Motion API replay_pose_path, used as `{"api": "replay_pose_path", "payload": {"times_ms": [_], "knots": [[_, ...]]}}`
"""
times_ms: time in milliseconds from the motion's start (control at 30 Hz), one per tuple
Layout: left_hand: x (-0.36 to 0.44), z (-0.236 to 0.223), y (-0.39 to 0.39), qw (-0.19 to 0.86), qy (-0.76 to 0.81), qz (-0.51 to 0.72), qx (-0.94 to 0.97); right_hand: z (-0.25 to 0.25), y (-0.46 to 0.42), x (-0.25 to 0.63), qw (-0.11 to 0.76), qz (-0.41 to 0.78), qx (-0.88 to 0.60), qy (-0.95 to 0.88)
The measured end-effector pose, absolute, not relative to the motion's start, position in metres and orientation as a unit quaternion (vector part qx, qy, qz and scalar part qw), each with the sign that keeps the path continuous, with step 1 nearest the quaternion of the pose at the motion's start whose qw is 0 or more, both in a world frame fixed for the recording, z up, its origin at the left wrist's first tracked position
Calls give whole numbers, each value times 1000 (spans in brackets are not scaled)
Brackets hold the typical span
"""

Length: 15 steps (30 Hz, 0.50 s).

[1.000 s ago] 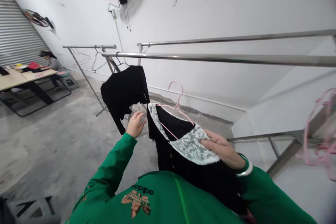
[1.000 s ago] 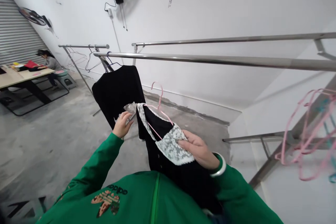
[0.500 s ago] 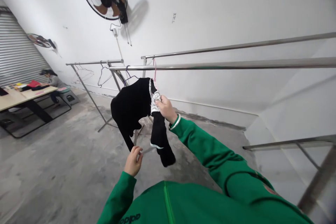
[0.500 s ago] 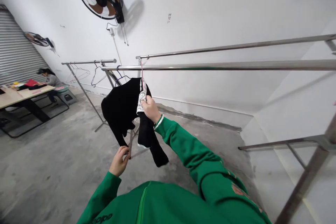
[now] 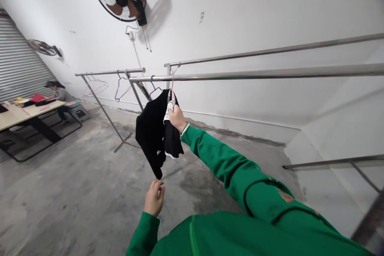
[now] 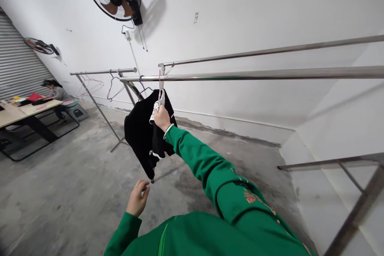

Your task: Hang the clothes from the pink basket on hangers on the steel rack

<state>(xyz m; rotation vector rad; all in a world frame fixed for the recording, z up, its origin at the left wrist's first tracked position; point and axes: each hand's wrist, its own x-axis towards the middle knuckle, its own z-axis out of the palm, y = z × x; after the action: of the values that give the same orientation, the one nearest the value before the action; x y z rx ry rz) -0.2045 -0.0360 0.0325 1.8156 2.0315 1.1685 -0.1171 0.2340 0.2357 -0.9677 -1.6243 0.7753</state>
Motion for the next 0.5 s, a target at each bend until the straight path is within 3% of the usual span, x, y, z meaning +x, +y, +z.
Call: {"api": "replay_pose_path", "payload": {"times_ms": [167,267,400,500], "knots": [[-199,28,-36,106,679,400,606,231,233,-119,475,321,-460,-678],[-195,26,-37,117,683,396,603,214,221,-108,499,330,-420,-682],[-188,19,-36,125,684,381,609,141,182,-61,540,340,-374,-673],[-179,15,-28,151,663,357,641,70,137,0,466,398,-433,-661]]}}
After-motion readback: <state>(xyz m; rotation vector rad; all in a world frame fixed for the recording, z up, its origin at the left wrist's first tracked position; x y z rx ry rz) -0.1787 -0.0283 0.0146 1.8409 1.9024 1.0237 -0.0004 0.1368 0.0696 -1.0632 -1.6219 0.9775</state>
